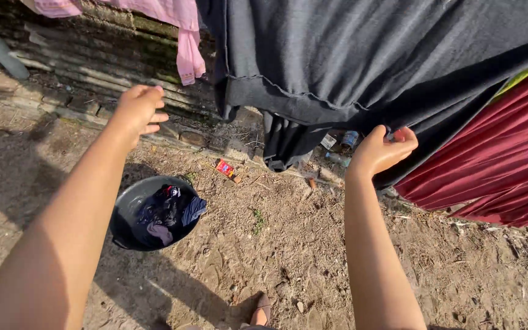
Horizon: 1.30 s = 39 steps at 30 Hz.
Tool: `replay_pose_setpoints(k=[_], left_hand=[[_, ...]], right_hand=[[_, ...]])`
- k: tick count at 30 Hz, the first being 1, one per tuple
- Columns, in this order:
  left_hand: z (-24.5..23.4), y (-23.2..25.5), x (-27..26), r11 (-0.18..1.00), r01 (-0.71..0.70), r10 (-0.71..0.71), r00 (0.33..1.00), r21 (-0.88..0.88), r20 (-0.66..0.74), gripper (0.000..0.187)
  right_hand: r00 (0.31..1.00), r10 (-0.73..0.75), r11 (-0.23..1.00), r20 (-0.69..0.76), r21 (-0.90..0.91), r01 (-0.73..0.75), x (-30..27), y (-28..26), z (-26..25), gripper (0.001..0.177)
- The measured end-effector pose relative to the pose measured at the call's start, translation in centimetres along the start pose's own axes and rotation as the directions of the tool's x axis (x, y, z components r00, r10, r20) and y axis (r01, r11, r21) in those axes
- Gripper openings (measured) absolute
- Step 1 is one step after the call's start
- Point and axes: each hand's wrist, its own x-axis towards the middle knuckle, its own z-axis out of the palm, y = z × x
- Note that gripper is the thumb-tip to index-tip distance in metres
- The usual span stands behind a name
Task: Hanging wet clothes on a laundry line outside.
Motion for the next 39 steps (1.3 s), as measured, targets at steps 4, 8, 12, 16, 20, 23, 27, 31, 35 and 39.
replay_pose_setpoints(k=[4,8,12,16,20,23,27,31,35,39], left_hand=[[-6.8,-13.0,0.4,0.972,0.234,-0.234,0.966,0.012,0.107,0.042],[-13.6,-25.2,-1.4,0.931,0.363,-0.359,0.929,-0.041,0.085,0.034],[-17.0,-30.7,-1.2,0.834,0.552,-0.552,0.833,0.007,0.048,0.035],[-17.7,-36.7,-0.3,0.793,0.608,-0.61,0.789,0.052,0.076,0.038],[-17.4,-42.5,0.3,0.743,0.669,-0.664,0.741,-0.025,0.102,0.041],[-16.6,-50.1,1.7,0.731,0.68,-0.673,0.732,-0.055,0.106,0.041],[-14.6,-59.7,1.9,0.627,0.775,-0.773,0.632,-0.076,0.056,0.038],[-11.3,-70.5,2.7,0.596,0.79,-0.793,0.607,-0.147,0.051,0.038],[-7.9,-79.7,5.0,0.565,0.808,-0.804,0.584,-0.167,0.11,0.039],[-5.6,-85.5,8.7,0.469,0.869,-0.851,0.492,-0.155,0.183,0.04]], right_hand=[[0.931,0.31,0.943,0.196,0.06,-0.326,-12.8,-1.5,2.0,0.04],[0.793,0.372,0.92,0.482,-0.078,-0.385,-26.3,1.6,4.5,0.029],[0.595,0.397,0.893,0.699,-0.145,-0.425,-37.3,0.5,5.4,0.033],[0.343,0.515,0.833,0.786,-0.362,-0.419,-44.6,1.0,6.6,0.033],[0.209,0.549,0.827,0.809,-0.489,-0.277,-49.8,4.7,9.1,0.035],[0.066,0.593,0.794,0.802,-0.57,-0.211,-53.9,9.5,11.2,0.033],[-0.053,0.68,0.73,0.731,-0.682,-0.038,-58.9,16.1,13.3,0.035],[-0.167,0.753,0.658,0.637,-0.726,0.2,-64.0,22.6,15.1,0.039],[-0.073,0.618,0.755,0.783,-0.565,0.334,-70.8,37.9,14.5,0.051],[-0.044,0.825,0.5,0.564,-0.691,0.522,-73.5,38.7,19.1,0.077]])
